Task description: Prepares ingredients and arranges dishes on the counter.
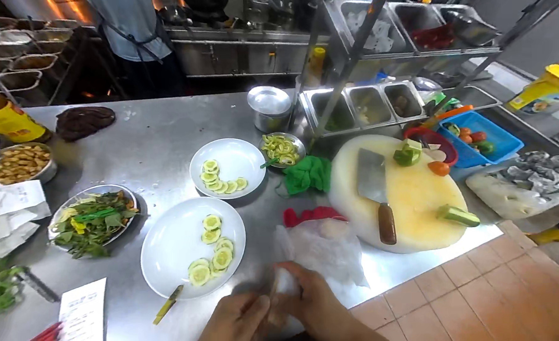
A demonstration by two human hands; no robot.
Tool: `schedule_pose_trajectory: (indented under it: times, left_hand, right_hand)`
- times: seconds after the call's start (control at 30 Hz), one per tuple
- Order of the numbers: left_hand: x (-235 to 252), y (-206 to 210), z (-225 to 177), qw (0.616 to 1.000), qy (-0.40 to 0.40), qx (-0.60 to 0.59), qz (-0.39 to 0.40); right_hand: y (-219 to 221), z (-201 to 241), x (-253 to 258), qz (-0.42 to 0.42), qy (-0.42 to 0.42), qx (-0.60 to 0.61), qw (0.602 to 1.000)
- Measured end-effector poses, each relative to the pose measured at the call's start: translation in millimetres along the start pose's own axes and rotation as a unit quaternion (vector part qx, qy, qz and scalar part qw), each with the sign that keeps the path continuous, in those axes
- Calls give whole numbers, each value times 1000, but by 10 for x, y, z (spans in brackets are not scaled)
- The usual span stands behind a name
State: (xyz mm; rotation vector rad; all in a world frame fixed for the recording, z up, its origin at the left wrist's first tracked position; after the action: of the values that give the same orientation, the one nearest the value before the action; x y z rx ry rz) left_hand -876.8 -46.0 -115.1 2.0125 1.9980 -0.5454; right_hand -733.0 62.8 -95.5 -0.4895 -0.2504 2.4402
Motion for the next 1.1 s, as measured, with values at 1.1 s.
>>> schedule_pose_trajectory:
  times: [1.1]
  left_hand:
    - [396,62,129,928,-83,311,-188]
  right_hand:
    - [-582,-447,-325,-250,-229,-219,915]
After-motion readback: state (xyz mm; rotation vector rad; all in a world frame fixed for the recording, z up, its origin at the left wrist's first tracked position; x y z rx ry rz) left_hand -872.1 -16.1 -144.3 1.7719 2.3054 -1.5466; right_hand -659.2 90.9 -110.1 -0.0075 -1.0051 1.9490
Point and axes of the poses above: each hand's wrist, its own x-axis towards the middle knuckle, its own y-axis out of the palm, z = x × y, the point moved 6 cm from there along x, towards the middle knuckle, and after that the axes turned 1 degree about -x, right-handed, at the moved point
